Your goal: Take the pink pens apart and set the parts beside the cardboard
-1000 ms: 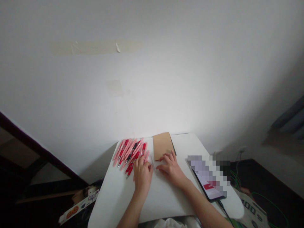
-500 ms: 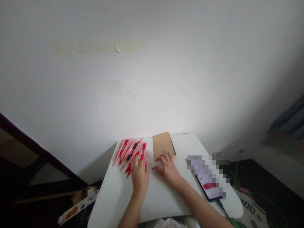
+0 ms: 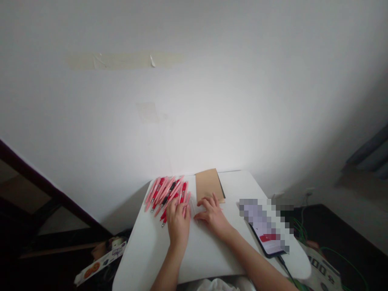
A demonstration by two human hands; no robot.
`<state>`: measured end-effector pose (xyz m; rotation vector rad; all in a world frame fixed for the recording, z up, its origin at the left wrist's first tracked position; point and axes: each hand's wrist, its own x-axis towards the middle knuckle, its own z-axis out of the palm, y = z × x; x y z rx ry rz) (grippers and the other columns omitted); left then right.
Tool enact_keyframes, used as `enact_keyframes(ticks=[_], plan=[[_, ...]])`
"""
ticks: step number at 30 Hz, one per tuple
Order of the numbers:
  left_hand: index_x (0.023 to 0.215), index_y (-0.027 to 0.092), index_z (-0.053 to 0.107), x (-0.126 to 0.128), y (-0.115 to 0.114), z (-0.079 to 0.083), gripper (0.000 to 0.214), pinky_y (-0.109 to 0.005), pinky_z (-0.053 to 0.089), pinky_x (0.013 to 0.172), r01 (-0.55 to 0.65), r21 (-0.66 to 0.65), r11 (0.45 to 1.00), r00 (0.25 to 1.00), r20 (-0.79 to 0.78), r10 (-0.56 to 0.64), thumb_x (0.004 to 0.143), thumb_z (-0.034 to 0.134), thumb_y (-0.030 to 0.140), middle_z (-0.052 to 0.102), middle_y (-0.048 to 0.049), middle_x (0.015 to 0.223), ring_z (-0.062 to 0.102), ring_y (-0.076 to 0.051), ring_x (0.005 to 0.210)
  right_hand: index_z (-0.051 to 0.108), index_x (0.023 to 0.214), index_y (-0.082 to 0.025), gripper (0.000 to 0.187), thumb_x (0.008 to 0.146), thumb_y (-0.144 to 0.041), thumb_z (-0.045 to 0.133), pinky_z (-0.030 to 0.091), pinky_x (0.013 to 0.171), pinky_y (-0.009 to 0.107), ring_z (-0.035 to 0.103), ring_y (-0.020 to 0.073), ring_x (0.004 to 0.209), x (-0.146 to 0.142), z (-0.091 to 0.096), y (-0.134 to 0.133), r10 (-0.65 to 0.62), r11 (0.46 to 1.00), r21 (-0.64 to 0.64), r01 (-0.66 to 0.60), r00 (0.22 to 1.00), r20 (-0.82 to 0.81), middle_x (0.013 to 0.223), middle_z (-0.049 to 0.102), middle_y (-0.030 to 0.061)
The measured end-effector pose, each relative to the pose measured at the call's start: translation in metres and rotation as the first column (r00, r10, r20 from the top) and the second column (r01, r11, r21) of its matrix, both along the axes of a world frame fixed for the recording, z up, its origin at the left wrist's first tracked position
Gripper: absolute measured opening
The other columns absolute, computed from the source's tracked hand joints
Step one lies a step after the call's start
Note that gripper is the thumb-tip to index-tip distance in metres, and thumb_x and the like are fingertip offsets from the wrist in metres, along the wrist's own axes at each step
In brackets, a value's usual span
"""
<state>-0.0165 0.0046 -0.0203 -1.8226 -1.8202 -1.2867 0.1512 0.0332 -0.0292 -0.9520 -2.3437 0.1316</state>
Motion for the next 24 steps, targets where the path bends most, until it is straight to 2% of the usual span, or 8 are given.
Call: enact_keyframes(ticks=[18,24], plan=[[0.082,0.02,0.066,0.001,-0.0007,0.0009,0.018,-0.046,0.048,0.095,0.006,-0.007,1.0,1.0,0.024,-0.006,0.089,0.051,0.026,0.06,-0.011,0.108,0.055,-0.027,0.108,0.074,0.09,-0.039,0.014,0.089,-0.03,0.064,0.007,0.116,0.062,0.043,0.0205,0.125,-0.0019,0.0057,0.0008,0.059,0.998,0.006,-0.06,0.995,0.083,0.123,0.057,-0.002],[0.082,0.02,0.066,0.0013,-0.0011,0.0016,0.018,-0.044,0.048,0.095,0.004,-0.008,1.0,1.0,0.023,-0.004,0.089,0.051,0.025,0.059,-0.011,0.108,0.055,-0.027,0.11,0.074,0.089,-0.037,0.015,0.09,-0.031,0.061,0.006,0.117,0.061,0.042,0.021,0.126,-0.0011,0.0082,-0.0015,0.068,0.998,-0.004,-0.068,0.996,0.062,0.126,0.056,-0.0016]])
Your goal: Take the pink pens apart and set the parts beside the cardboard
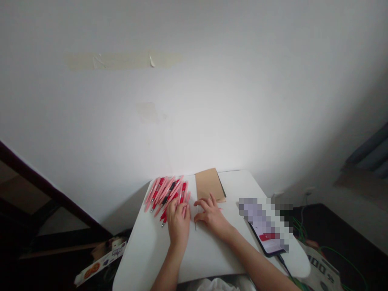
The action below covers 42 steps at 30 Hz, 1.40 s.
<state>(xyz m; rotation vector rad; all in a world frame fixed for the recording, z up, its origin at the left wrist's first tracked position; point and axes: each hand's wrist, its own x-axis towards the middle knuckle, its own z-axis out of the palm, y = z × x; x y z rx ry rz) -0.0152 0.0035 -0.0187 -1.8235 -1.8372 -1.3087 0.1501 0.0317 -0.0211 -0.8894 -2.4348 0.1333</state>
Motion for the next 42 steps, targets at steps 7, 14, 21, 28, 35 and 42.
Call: enact_keyframes(ticks=[7,14,21,28,35,42], plan=[[0.083,0.02,0.066,0.0,0.0,-0.001,0.016,-0.044,0.048,0.095,0.004,0.004,1.0,1.0,-0.002,-0.004,0.089,0.052,0.025,0.059,-0.0108,0.108,0.054,-0.026,0.108,0.073,0.091,-0.036,0.016,0.09,-0.026,0.06,0.008,0.117,0.062,0.044,0.0203,0.125,0.001,-0.003,0.001,0.001,1.0,0.019,-0.001,0.999,-0.043,0.127,0.056,-0.001],[0.083,0.018,0.066,-0.001,0.002,-0.005,0.017,-0.045,0.049,0.094,0.023,-0.005,1.0,0.999,0.039,-0.023,0.089,0.052,0.026,0.059,-0.0116,0.11,0.054,-0.027,0.109,0.069,0.097,-0.033,0.019,0.09,-0.018,0.059,0.016,0.117,0.058,0.045,0.0192,0.122,0.004,-0.002,0.002,-0.024,0.997,0.074,0.035,0.989,-0.146,0.122,0.059,0.0009],[0.084,0.02,0.067,0.002,0.003,-0.009,0.017,-0.047,0.049,0.096,0.1,-0.041,0.994,0.991,0.093,-0.096,0.09,0.052,0.027,0.058,-0.01,0.111,0.055,-0.026,0.109,0.066,0.101,-0.03,0.025,0.083,-0.011,0.066,0.02,0.114,0.059,0.049,0.0216,0.111,0.015,-0.003,0.01,-0.146,0.975,0.121,0.187,0.947,-0.286,0.103,0.062,0.0016],[0.083,0.021,0.066,0.006,0.002,-0.008,0.015,-0.048,0.048,0.097,0.177,-0.041,0.983,0.98,0.095,-0.173,0.089,0.053,0.024,0.058,-0.0087,0.115,0.055,-0.025,0.111,0.067,0.097,-0.031,0.02,0.087,-0.015,0.063,0.024,0.112,0.057,0.049,0.0214,0.103,0.018,-0.007,0.01,-0.272,0.937,0.14,0.319,0.921,-0.281,0.098,0.059,0.0022],[0.084,0.021,0.066,0.009,0.0,-0.006,0.012,-0.046,0.05,0.095,0.192,-0.005,0.981,0.981,0.037,-0.192,0.088,0.055,0.022,0.058,-0.0093,0.113,0.056,-0.025,0.11,0.068,0.097,-0.031,0.022,0.088,-0.013,0.059,0.027,0.11,0.054,0.049,0.0205,0.096,0.021,-0.005,0.008,-0.336,0.917,0.124,0.38,0.9,-0.276,0.094,0.057,0.0018],[0.084,0.021,0.066,0.01,0.0,-0.004,0.011,-0.045,0.05,0.094,0.199,0.002,0.98,0.98,0.028,-0.199,0.088,0.056,0.021,0.058,-0.0095,0.114,0.056,-0.025,0.11,0.068,0.099,-0.032,0.024,0.088,-0.013,0.06,0.028,0.109,0.053,0.049,0.0209,0.097,0.022,-0.004,0.007,-0.351,0.913,0.119,0.391,0.899,-0.263,0.094,0.057,0.0019]])
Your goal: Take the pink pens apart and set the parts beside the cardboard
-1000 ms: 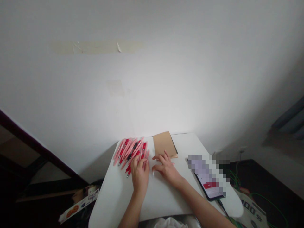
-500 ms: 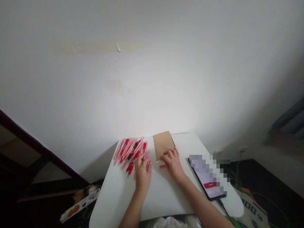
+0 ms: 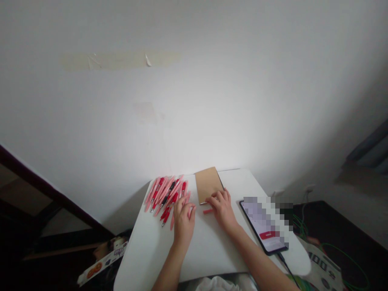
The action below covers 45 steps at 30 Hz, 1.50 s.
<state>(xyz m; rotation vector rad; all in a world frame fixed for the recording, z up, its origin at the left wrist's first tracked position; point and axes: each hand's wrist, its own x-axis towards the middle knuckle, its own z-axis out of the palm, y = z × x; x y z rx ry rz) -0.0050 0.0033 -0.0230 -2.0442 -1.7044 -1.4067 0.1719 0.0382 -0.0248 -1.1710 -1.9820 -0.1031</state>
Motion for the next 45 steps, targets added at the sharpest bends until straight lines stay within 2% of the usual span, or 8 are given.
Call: enact_keyframes(ticks=[21,28,45], plan=[[0.087,0.021,0.065,0.0016,0.0006,-0.0022,0.011,-0.047,0.05,0.098,0.013,-0.005,1.0,1.0,-0.013,-0.013,0.088,0.054,0.019,0.057,-0.01,0.116,0.055,-0.025,0.114,0.068,0.096,-0.031,0.019,0.087,-0.015,0.062,0.025,0.111,0.053,0.049,0.0197,0.096,-0.0013,-0.0028,-0.0013,0.008,1.0,0.011,-0.009,1.0,0.027,0.094,0.058,0.0011],[0.086,0.021,0.064,0.0035,0.0005,-0.0015,0.011,-0.05,0.049,0.1,0.038,-0.037,0.999,0.999,0.001,-0.038,0.088,0.053,0.02,0.056,-0.0101,0.12,0.052,-0.027,0.12,0.068,0.101,-0.034,0.025,0.086,-0.015,0.063,0.024,0.112,0.053,0.05,0.0193,0.098,-0.0031,-0.0024,-0.0025,0.033,0.999,-0.001,-0.033,0.998,0.05,0.094,0.058,0.0003],[0.085,0.021,0.064,0.0047,-0.0004,0.0003,0.008,-0.047,0.049,0.099,0.08,-0.041,0.996,0.996,-0.025,-0.081,0.087,0.057,0.021,0.058,-0.0093,0.118,0.054,-0.025,0.119,0.069,0.1,-0.034,0.02,0.086,-0.02,0.066,0.026,0.111,0.055,0.053,0.0187,0.094,-0.0027,-0.0014,-0.0033,0.097,0.995,-0.009,-0.097,0.995,0.031,0.089,0.061,-0.0008]])
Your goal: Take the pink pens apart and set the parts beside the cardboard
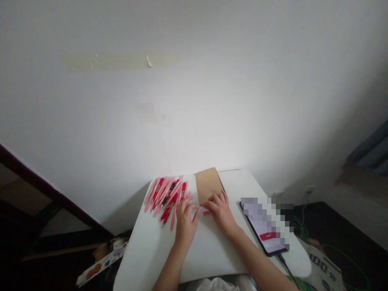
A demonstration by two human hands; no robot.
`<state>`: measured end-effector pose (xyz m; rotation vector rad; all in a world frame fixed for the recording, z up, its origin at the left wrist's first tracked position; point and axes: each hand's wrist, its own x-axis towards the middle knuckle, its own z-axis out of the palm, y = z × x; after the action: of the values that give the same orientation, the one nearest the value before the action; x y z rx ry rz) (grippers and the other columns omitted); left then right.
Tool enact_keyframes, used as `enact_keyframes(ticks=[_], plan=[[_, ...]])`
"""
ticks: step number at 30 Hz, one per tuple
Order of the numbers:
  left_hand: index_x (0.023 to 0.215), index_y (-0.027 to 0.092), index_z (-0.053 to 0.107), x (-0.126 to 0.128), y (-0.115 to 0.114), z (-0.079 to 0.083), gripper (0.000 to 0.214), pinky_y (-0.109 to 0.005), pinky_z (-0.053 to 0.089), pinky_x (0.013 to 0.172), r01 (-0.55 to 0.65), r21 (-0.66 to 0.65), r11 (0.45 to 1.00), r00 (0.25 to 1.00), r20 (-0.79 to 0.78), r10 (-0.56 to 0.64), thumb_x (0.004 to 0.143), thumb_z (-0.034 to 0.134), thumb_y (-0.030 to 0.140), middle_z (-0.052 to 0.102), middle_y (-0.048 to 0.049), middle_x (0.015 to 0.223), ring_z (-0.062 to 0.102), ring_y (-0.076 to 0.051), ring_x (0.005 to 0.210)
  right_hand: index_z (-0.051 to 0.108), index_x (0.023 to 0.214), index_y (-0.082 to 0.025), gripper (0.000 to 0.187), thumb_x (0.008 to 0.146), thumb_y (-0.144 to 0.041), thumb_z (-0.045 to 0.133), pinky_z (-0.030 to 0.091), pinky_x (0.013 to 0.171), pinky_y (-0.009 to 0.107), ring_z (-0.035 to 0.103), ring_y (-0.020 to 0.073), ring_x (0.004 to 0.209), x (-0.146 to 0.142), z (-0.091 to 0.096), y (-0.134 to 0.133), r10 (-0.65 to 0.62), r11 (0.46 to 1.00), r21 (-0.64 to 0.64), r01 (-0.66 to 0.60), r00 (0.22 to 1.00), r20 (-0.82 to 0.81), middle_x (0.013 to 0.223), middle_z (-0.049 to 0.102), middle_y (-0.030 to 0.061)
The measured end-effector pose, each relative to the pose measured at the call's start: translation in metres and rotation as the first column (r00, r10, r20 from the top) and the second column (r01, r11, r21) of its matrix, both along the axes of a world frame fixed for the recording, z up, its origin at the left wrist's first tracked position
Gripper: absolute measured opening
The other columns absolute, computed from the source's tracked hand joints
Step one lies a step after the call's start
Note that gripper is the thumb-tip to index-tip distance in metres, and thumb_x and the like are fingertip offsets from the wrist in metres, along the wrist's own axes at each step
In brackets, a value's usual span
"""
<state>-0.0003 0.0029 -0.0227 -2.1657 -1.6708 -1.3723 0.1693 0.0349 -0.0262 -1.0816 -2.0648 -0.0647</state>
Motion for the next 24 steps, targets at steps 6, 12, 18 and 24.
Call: enact_keyframes(ticks=[6,12,18,24], plan=[[0.085,0.022,0.068,0.0,-0.0006,0.0019,0.01,-0.046,0.05,0.098,0.007,-0.009,1.0,1.0,0.01,-0.007,0.087,0.058,0.023,0.058,-0.009,0.119,0.054,-0.026,0.119,0.069,0.101,-0.034,0.021,0.087,-0.02,0.065,0.025,0.111,0.054,0.053,0.0188,0.095,0.0002,0.0013,-0.0011,0.019,1.0,-0.015,-0.019,1.0,-0.002,0.088,0.061,-0.0008],[0.085,0.023,0.07,0.0001,-0.0001,0.0009,0.011,-0.046,0.052,0.095,0.026,-0.01,1.0,0.999,0.028,-0.026,0.087,0.059,0.023,0.058,-0.0089,0.118,0.055,-0.026,0.117,0.069,0.106,-0.036,0.024,0.088,-0.021,0.063,0.025,0.111,0.053,0.055,0.0188,0.094,0.0009,0.0023,-0.0013,0.037,0.999,-0.024,-0.038,0.999,-0.019,0.088,0.062,-0.0006],[0.084,0.024,0.071,-0.0002,0.0004,0.0001,0.011,-0.046,0.052,0.094,0.027,-0.011,1.0,1.0,0.012,-0.027,0.086,0.06,0.023,0.059,-0.008,0.116,0.056,-0.026,0.116,0.07,0.105,-0.036,0.025,0.087,-0.019,0.065,0.025,0.111,0.052,0.054,0.0198,0.095,0.0005,0.0023,-0.0018,0.071,0.995,-0.07,-0.076,0.995,-0.069,0.087,0.063,-0.0006],[0.084,0.024,0.071,0.0005,-0.0001,0.0006,0.012,-0.045,0.052,0.094,0.029,-0.002,1.0,0.999,-0.014,-0.029,0.086,0.059,0.022,0.059,-0.0079,0.116,0.055,-0.025,0.116,0.07,0.104,-0.036,0.026,0.087,-0.018,0.065,0.024,0.111,0.052,0.054,0.0204,0.097,-0.0001,0.0038,-0.0023,0.083,0.992,-0.084,-0.09,0.993,-0.086,0.086,0.063,-0.0007]])
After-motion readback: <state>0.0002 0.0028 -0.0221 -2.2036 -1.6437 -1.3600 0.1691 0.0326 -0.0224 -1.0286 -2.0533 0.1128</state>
